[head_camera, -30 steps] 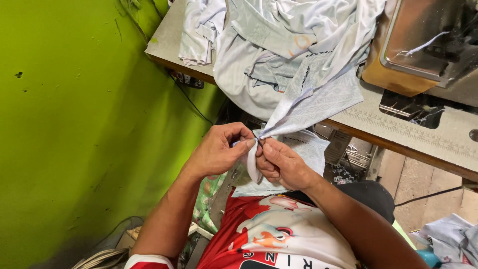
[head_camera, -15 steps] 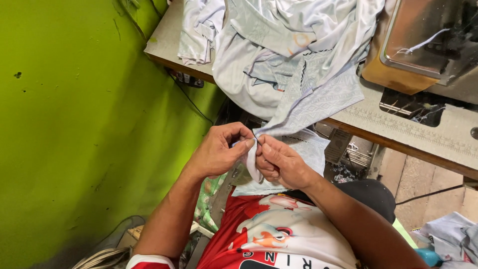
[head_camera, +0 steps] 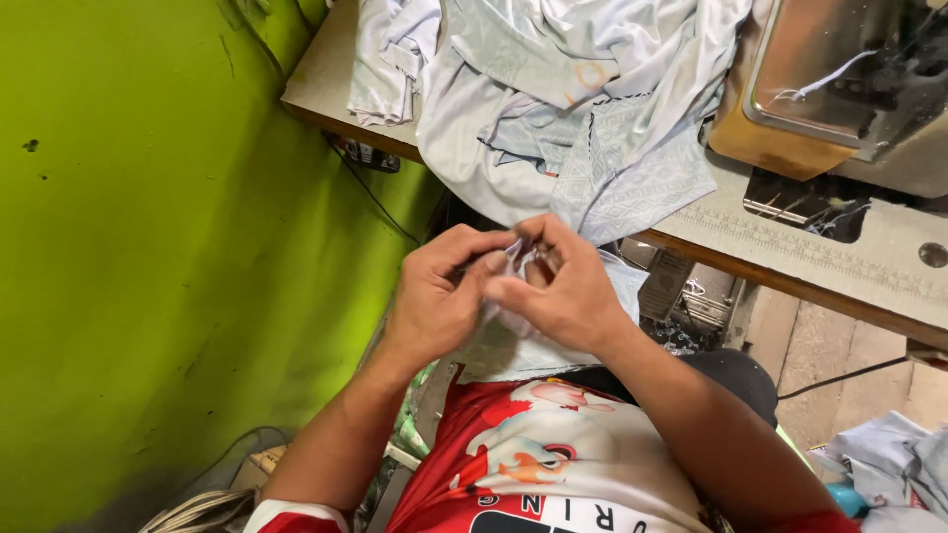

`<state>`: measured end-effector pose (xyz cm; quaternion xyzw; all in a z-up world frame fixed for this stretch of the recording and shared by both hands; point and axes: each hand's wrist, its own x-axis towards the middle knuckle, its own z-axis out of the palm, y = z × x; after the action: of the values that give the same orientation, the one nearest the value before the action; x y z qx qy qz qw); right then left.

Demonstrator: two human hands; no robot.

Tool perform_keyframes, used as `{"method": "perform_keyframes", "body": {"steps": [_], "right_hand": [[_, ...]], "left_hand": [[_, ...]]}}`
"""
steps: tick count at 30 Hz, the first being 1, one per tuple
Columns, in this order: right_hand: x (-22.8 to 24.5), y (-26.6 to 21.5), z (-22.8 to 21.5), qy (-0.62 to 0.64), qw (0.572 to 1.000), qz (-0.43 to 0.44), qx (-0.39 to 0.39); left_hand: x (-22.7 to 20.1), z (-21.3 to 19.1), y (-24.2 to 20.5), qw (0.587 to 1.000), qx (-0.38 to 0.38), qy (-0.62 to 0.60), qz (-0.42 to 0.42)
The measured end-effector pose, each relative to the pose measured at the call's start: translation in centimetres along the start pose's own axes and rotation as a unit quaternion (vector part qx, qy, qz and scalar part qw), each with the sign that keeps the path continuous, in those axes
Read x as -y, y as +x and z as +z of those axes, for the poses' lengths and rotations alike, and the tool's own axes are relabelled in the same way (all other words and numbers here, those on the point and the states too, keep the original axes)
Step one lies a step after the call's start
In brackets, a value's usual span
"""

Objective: Trimming excess threads from fabric parts using snips at a sewing machine station

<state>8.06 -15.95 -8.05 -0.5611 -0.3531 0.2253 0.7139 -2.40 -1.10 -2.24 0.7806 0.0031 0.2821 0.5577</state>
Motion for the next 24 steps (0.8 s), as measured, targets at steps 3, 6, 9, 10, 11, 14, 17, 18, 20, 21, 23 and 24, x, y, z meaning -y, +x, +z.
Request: {"method": "perform_keyframes", "body": {"steps": [3, 6, 9, 10, 11, 14, 17, 18, 20, 21, 23, 24], "right_hand": [[3.4, 0.6, 0.7, -0.061, 0.991, -0.033, -0.113], [6.9, 0.4, -0.6, -0.124, 0.983, -0.109, -0.083], [10.5, -0.7, -1.1, -0.197, 0.968, -0.144, -0.052], [12.2, -1.1, -1.1, -0.227, 0.959, -0.154, -0.067], [13.8, -1.5, -1.2, -0.257, 0.949, -0.164, -0.083], [15.5, -3.8, -4.1, -0.411, 0.895, -0.151, -0.088], [16.2, -6.2, -3.7, -0.454, 0.867, -0.116, -0.170], [16.1, -7.1, -3.3, -0.454, 0.867, -0.116, -0.171], [15.9, -8.9, -2.5, -0.440, 0.856, -0.130, -0.241], [15.2, -9.5, -2.7, -0.439, 0.855, -0.130, -0.242], [13.8, -10.5, -3.3, -0.358, 0.869, -0.191, -0.284], [12.4, -10.6, -3.8, -0.360, 0.867, -0.192, -0.285]], "left_hand": [[0.1, 0.2, 0.2, 0.983, 0.001, -0.177, -0.041], [1.9, 0.5, 0.9, 0.993, 0.017, -0.085, 0.074], [4.2, 1.2, 0.9, 0.988, 0.128, -0.085, -0.006], [4.4, 1.3, 1.1, 0.991, 0.123, -0.045, -0.007], [4.7, 1.6, 1.3, 0.993, 0.117, -0.005, -0.007], [3.4, -0.3, 1.3, 0.993, 0.084, 0.048, 0.067], [-0.6, -2.2, 0.3, 0.990, 0.094, -0.089, 0.049], [-1.8, -2.4, -0.1, 0.990, 0.095, -0.089, 0.049], [-4.4, -3.0, -1.0, 0.995, 0.030, -0.037, 0.085], [-5.1, -3.0, -1.1, 0.995, 0.032, -0.037, 0.085], [-6.4, -2.8, -1.0, 0.984, 0.028, -0.049, 0.166], [-6.0, -2.8, -0.5, 0.984, 0.029, -0.051, 0.168]]}}
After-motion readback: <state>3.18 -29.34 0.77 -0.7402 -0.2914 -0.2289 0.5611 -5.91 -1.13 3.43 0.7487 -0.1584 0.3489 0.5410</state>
